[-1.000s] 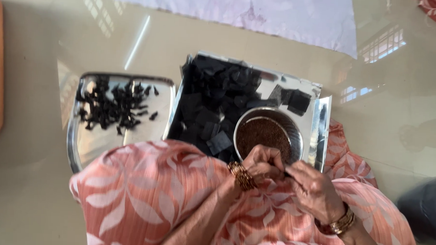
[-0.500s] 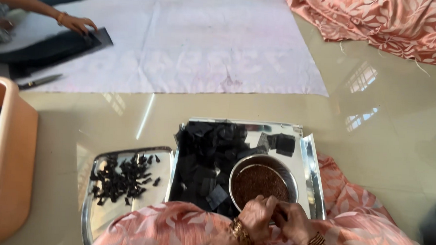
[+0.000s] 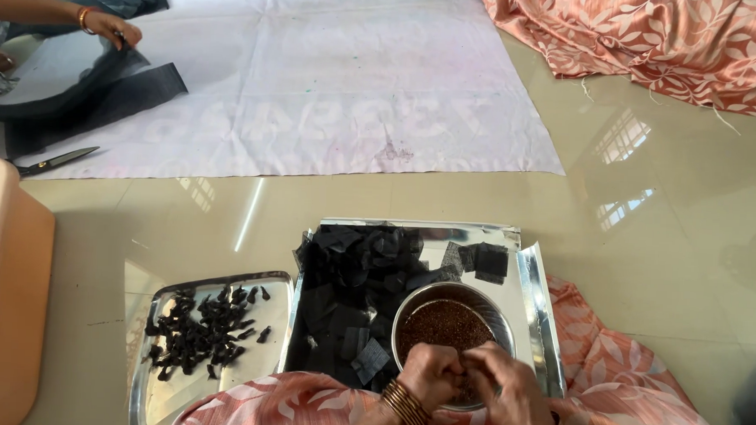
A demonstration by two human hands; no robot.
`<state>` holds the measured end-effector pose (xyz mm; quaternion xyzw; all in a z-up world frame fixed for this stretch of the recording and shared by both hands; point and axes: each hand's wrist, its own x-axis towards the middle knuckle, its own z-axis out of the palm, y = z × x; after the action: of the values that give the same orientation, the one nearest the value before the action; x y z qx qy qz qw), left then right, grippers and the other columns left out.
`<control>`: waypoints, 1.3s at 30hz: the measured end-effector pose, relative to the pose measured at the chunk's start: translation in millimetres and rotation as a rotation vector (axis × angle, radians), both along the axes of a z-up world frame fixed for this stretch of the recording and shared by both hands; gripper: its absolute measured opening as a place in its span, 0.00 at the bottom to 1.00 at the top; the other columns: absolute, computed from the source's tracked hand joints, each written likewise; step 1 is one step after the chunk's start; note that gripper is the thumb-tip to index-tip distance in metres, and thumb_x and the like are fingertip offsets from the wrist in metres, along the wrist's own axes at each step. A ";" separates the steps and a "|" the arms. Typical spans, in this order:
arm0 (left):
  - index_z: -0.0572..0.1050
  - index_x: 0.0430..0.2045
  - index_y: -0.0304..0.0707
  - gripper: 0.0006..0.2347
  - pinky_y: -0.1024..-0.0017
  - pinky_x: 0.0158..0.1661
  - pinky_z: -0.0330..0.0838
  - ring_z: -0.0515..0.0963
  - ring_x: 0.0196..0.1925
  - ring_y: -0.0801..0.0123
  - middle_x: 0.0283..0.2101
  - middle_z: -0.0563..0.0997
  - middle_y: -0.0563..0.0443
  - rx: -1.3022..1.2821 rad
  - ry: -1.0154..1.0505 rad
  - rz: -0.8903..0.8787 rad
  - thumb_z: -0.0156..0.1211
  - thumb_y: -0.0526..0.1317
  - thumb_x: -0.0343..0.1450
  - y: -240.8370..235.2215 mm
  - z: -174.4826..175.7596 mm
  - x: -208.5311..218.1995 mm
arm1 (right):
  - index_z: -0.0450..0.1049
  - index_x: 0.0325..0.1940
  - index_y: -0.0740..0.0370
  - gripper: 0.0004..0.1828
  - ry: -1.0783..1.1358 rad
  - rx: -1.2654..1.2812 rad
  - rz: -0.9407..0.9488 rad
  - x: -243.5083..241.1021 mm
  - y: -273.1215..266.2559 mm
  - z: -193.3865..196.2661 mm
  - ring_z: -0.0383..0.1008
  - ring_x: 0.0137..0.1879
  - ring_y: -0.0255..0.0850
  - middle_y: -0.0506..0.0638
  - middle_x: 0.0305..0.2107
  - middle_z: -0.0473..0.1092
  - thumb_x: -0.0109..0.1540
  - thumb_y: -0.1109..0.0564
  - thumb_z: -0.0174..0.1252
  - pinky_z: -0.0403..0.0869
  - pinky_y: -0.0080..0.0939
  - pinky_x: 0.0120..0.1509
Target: The person dips small squares of black mesh fabric into a bowl of small brown seeds and places the coated squares onto a metal tray.
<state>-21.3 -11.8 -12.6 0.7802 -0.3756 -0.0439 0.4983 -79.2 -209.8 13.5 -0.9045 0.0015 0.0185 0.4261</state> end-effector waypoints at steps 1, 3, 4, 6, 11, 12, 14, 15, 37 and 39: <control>0.79 0.28 0.30 0.05 0.65 0.33 0.82 0.85 0.32 0.59 0.31 0.83 0.43 0.000 -0.001 0.001 0.68 0.25 0.63 3.2 2.9 6.5 | 0.80 0.41 0.59 0.18 -0.001 0.000 0.001 -1.4 -4.1 -18.4 0.78 0.29 0.29 0.38 0.27 0.79 0.61 0.43 0.57 0.81 0.28 0.33; 0.78 0.25 0.29 0.06 0.70 0.31 0.84 0.87 0.32 0.63 0.31 0.85 0.42 -0.147 0.428 -0.119 0.70 0.22 0.62 8.7 8.1 18.2 | 0.71 0.66 0.67 0.26 -0.400 -0.087 0.307 -5.8 -13.1 -55.7 0.80 0.48 0.36 0.53 0.47 0.74 0.72 0.46 0.51 0.80 0.29 0.47; 0.78 0.25 0.29 0.06 0.70 0.31 0.84 0.87 0.32 0.63 0.31 0.85 0.42 -0.148 0.430 -0.120 0.70 0.22 0.62 11.7 5.8 20.6 | 0.71 0.66 0.67 0.26 -0.397 -0.088 0.306 -8.3 -16.9 -59.0 0.80 0.48 0.36 0.53 0.47 0.74 0.72 0.46 0.51 0.80 0.29 0.47; 0.75 0.23 0.30 0.08 0.72 0.31 0.84 0.87 0.31 0.65 0.30 0.84 0.41 -0.255 0.852 -0.249 0.69 0.21 0.62 15.4 1.0 25.5 | 0.56 0.73 0.79 0.48 -0.181 0.723 0.534 -13.7 -26.8 -65.0 0.68 0.56 0.48 0.64 0.54 0.63 0.68 0.32 0.41 0.66 0.39 0.64; 0.75 0.23 0.31 0.09 0.74 0.33 0.84 0.86 0.33 0.69 0.30 0.84 0.44 -0.308 1.000 -0.374 0.69 0.21 0.63 14.1 -10.0 36.3 | 0.65 0.69 0.78 0.33 -0.110 0.585 0.548 -14.2 -24.5 -38.3 0.70 0.55 0.44 0.59 0.47 0.64 0.69 0.47 0.55 0.70 0.42 0.64; 0.75 0.23 0.30 0.09 0.74 0.33 0.83 0.86 0.33 0.70 0.30 0.83 0.45 -0.313 0.955 -0.413 0.70 0.20 0.63 14.1 -12.5 39.3 | 0.70 0.65 0.75 0.26 -0.088 0.165 0.516 -12.6 -29.2 -44.6 0.73 0.47 0.42 0.57 0.42 0.67 0.69 0.52 0.59 0.76 0.41 0.53; 0.75 0.25 0.29 0.09 0.75 0.35 0.82 0.85 0.34 0.71 0.31 0.83 0.45 -0.330 0.964 -0.453 0.71 0.21 0.64 14.6 -8.3 46.7 | 0.74 0.57 0.69 0.17 -0.333 -0.029 0.503 -5.9 -36.0 -79.9 0.73 0.43 0.38 0.52 0.38 0.67 0.69 0.54 0.59 0.78 0.38 0.47; 0.76 0.26 0.27 0.08 0.75 0.36 0.81 0.84 0.34 0.71 0.32 0.83 0.45 -0.348 0.982 -0.495 0.72 0.21 0.65 14.7 -6.0 48.2 | 0.77 0.50 0.62 0.09 -0.568 -0.224 0.474 -4.9 -39.3 -97.1 0.73 0.38 0.35 0.47 0.33 0.67 0.69 0.56 0.59 0.79 0.34 0.41; 0.79 0.27 0.31 0.02 0.69 0.27 0.80 0.82 0.26 0.65 0.29 0.81 0.45 0.162 0.211 -0.024 0.61 0.27 0.67 -0.5 25.5 14.1 | 0.82 0.39 0.70 0.16 0.230 0.319 0.158 -1.0 -14.0 -10.1 0.84 0.32 0.46 0.57 0.29 0.80 0.60 0.53 0.61 0.81 0.41 0.38; 0.81 0.26 0.30 0.01 0.77 0.24 0.81 0.83 0.24 0.71 0.29 0.83 0.45 -0.013 0.895 -0.132 0.64 0.28 0.68 13.7 20.5 27.7 | 0.76 0.60 0.64 0.19 -0.538 -0.292 0.242 -7.5 -9.1 -21.4 0.80 0.45 0.51 0.64 0.45 0.76 0.68 0.53 0.53 0.83 0.40 0.41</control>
<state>6.4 1.9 7.9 0.6556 -0.1725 -0.4063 0.6127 -86.7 -218.9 -7.9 -0.9221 -0.2158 -0.1711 0.2719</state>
